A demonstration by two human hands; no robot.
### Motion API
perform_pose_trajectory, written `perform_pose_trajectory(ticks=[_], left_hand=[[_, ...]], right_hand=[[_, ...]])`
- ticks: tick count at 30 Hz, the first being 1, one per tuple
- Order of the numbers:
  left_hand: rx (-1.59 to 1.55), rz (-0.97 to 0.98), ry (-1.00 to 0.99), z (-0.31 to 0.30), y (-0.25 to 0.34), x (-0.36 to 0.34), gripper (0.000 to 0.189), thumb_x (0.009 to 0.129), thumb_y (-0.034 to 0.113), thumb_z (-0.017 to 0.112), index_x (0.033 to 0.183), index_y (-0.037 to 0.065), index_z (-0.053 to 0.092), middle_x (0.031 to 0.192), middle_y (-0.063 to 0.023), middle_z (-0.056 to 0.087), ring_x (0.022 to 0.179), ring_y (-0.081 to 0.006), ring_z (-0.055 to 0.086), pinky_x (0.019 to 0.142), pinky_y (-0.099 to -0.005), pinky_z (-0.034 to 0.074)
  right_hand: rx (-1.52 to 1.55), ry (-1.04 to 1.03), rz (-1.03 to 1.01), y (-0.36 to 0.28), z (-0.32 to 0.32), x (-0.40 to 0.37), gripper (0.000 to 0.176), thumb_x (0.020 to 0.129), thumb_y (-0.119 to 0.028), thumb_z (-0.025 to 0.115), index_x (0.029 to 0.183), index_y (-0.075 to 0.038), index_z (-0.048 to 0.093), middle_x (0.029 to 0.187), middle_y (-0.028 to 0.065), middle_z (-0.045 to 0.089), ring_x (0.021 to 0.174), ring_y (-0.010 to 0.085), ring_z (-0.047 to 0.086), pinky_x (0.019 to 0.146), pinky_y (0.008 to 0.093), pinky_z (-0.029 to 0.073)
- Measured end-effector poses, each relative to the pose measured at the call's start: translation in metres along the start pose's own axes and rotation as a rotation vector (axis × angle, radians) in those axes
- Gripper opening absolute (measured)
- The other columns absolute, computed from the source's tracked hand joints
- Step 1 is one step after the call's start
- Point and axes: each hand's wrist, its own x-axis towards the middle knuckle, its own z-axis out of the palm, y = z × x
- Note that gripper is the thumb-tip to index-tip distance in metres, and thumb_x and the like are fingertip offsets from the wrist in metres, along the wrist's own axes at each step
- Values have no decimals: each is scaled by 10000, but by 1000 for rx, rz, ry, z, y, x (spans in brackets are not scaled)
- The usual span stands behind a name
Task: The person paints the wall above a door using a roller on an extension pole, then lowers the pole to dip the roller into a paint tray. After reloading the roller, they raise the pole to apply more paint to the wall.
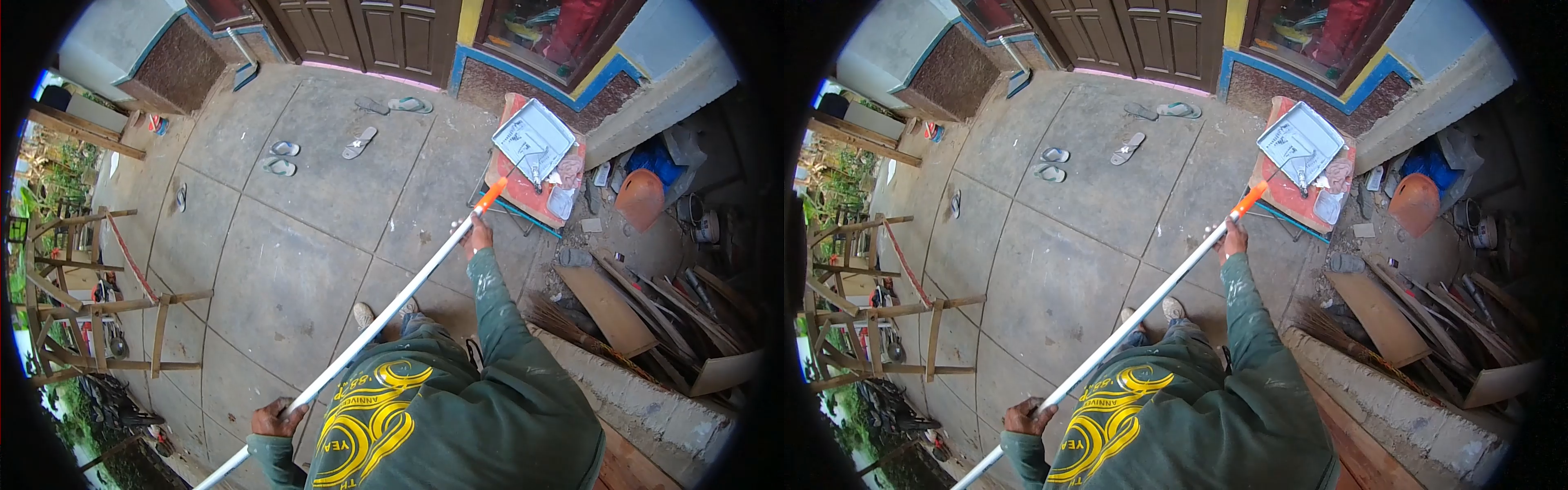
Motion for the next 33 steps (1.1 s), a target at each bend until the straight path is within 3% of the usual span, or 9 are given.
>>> perform_pose_trajectory(ticks=[3, 7, 13, 22, 27, 33], left_hand=[[52, 99, 20, 3, 22, 15, 344, 783, 402, 735, 823, 62, 706, 584, -109, 623, 488, -252, 605, 489, -360, 473], [44, 111, 26, 6, 14, 17, 327, 774, 377, 754, 828, 58, 709, 583, -103, 621, 480, -232, 594, 486, -340, 465], [-136, -95, -66, -1, -39, -7, 310, 751, 331, 785, 829, 39, 715, 571, -101, 614, 479, -200, 581, 488, -316, 455], [11, 109, -10, 18, 31, 37, 294, 774, 361, 750, 777, 72, 694, 568, -115, 603, 483, -282, 584, 489, -358, 459], [-25, 81, -14, 8, 0, 26, 302, 767, 355, 760, 807, 61, 703, 569, -106, 604, 476, -237, 571, 490, -342, 453], [-245, -146, -67, -17, -55, -9, 283, 731, 286, 804, 828, 32, 724, 582, -70, 631, 510, -135, 573, 493, -298, 450]], right_hand=[[19, 22, -31, -19, 2, 21, 219, 955, -213, 505, 1092, -58, 433, 888, 118, 556, 738, 286, 635, 647, 458, 575], [27, 6, -7, -11, -6, 30, 236, 958, -221, 503, 1115, -60, 431, 918, 119, 553, 743, 281, 637, 655, 464, 576], [-77, 50, 11, 12, 8, -23, 220, 976, -251, 464, 1072, -53, 461, 848, 114, 579, 767, 275, 648, 670, 450, 573], [-19, 52, -24, -28, -4, 42, 212, 965, -232, 482, 1084, -59, 456, 847, 109, 570, 728, 278, 643, 628, 451, 585], [-11, 39, -30, -15, -4, 26, 207, 968, -224, 476, 1087, -57, 451, 836, 114, 569, 721, 292, 645, 631, 468, 584], [-46, 6, 36, 15, 26, -47, 197, 967, -232, 501, 1104, -94, 464, 874, 100, 578, 788, 282, 648, 691, 462, 568]])
